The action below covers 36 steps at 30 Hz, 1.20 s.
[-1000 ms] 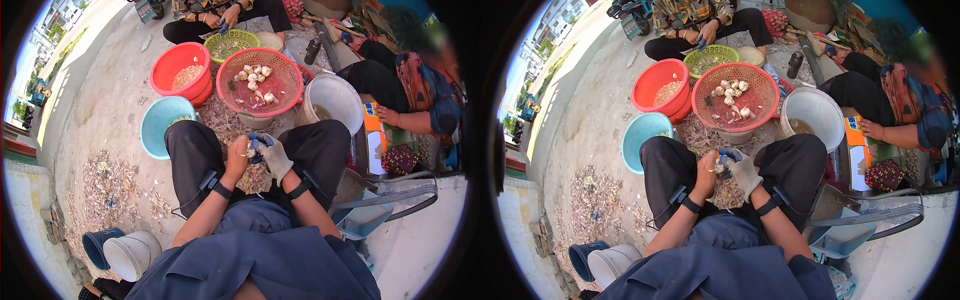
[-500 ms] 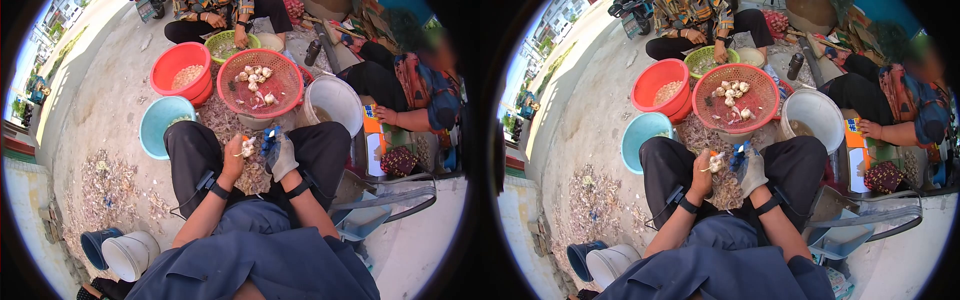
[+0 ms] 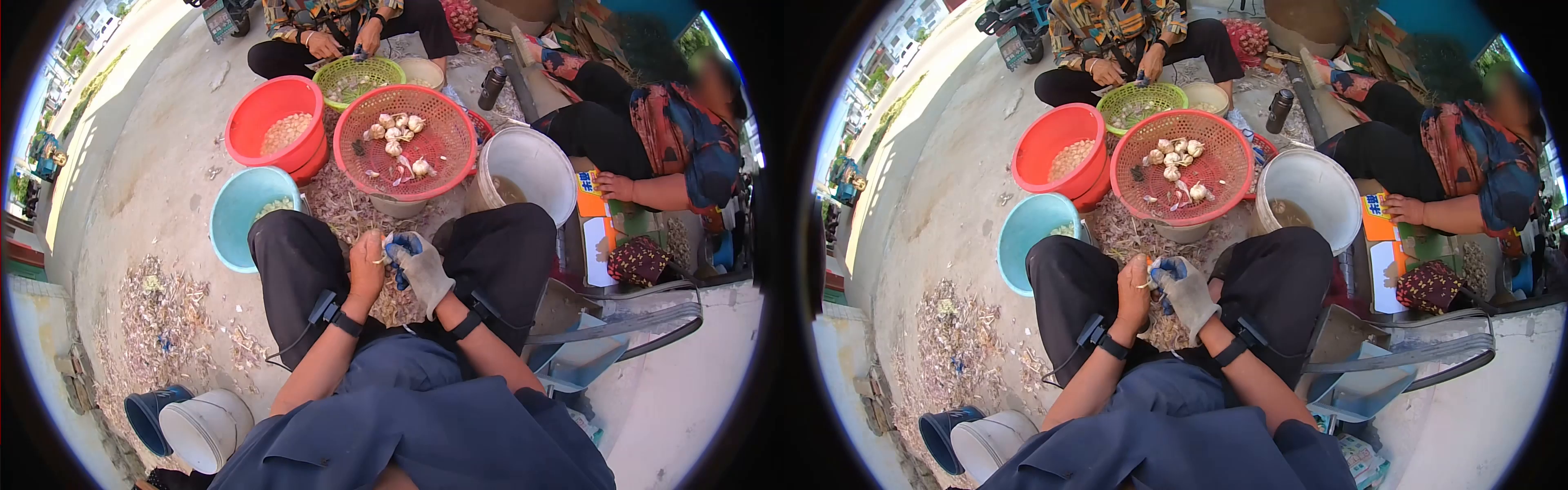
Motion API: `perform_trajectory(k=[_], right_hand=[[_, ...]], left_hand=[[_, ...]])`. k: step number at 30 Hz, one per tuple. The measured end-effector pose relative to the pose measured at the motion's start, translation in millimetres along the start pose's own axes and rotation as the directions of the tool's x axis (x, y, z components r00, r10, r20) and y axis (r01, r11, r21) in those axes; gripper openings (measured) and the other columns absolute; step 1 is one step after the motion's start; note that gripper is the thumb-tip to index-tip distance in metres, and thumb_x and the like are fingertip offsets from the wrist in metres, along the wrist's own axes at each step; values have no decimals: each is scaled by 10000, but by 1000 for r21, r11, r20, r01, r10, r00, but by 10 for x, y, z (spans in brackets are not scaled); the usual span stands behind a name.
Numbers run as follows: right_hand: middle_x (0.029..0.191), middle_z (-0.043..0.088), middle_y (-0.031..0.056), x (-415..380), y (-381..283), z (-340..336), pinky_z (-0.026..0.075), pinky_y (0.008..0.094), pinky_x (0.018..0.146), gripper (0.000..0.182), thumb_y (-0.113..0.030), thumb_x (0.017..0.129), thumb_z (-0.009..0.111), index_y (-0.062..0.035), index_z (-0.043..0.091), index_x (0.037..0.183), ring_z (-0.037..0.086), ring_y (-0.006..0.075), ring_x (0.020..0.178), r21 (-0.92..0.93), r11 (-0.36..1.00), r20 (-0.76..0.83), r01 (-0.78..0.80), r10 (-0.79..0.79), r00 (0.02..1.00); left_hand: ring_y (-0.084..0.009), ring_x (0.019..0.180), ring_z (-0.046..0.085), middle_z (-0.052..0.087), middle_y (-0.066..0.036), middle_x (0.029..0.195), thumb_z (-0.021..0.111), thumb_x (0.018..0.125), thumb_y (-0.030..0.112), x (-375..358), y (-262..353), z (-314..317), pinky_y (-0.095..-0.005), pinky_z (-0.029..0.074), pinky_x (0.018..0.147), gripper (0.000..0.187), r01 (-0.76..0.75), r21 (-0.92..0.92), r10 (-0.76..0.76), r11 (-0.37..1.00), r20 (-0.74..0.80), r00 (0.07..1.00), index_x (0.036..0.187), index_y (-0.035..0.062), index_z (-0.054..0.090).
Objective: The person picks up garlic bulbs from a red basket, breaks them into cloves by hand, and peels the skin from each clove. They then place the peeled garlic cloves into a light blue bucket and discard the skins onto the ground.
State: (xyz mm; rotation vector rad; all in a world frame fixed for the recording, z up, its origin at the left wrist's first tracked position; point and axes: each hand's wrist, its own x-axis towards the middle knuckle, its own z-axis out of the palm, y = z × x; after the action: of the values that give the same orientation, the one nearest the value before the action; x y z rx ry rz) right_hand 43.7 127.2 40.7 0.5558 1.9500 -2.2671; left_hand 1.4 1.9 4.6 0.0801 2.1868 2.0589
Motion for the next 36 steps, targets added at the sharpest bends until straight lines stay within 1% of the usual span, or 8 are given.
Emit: perform_trajectory(k=[4,5,7,12,14,21,30,36], right_hand=[[961,695,176,37,173,-28,520,413,765,268,-252,1000,602,-27,616,1145,681,359,872,-339,924,1,178,-189,982],[961,695,176,41,173,-34,520,413,765,268,-252,1000,602,-27,616,1145,681,359,872,-345,921,-4,183,-196,981],[841,671,102,54,160,-27,521,325,595,245,-214,1007,574,-23,632,1149,641,159,665,-314,934,0,172,-181,983],[794,653,76,76,146,-70,512,307,540,228,-194,999,567,-18,639,1125,628,140,632,-201,980,2,1,0,1000],[795,638,45,116,141,-118,504,277,503,205,-177,990,580,-26,648,1111,610,120,620,79,983,77,-164,158,984],[865,657,43,76,108,-89,505,277,466,220,-183,1017,590,-40,632,1179,613,128,621,447,868,171,-217,155,973],[1031,717,115,53,53,-71,547,300,528,292,-164,1035,582,-12,617,1281,694,174,749,436,887,265,-150,32,964],[926,684,103,-27,-102,47,543,301,533,313,-164,1014,613,0,606,1280,643,164,627,432,895,220,-113,17,975]], left_hand=[[-133,706,451,499,-40,712,441,1074,350,10,-56,76,-360,410,654,460,-44,83,49,996,-57,997,808,-11,545],[-133,706,451,499,-40,712,441,1074,350,16,-84,73,-360,410,654,460,-51,75,55,996,-53,997,808,-11,545],[-222,685,516,573,-144,727,436,1062,344,23,-134,42,-401,447,688,463,-32,162,37,986,-29,999,851,-35,597],[-177,682,514,575,-90,721,458,1055,338,8,-143,44,-380,445,671,443,39,116,-38,992,-10,999,841,-23,602],[-93,557,504,561,-8,680,463,1062,376,37,-213,42,-281,406,500,452,38,32,-38,999,-23,999,818,24,608],[-72,550,541,626,-8,718,444,1085,409,28,-69,-28,-243,423,479,465,165,-165,-157,972,64,986,865,43,628],[-59,522,524,619,5,713,454,1078,474,39,1,-86,-215,379,447,451,298,-463,-301,835,71,951,930,85,627],[-70,503,486,605,-3,699,429,1083,471,65,3,-68,-232,373,447,467,318,-628,-353,711,72,933,929,78,629]])
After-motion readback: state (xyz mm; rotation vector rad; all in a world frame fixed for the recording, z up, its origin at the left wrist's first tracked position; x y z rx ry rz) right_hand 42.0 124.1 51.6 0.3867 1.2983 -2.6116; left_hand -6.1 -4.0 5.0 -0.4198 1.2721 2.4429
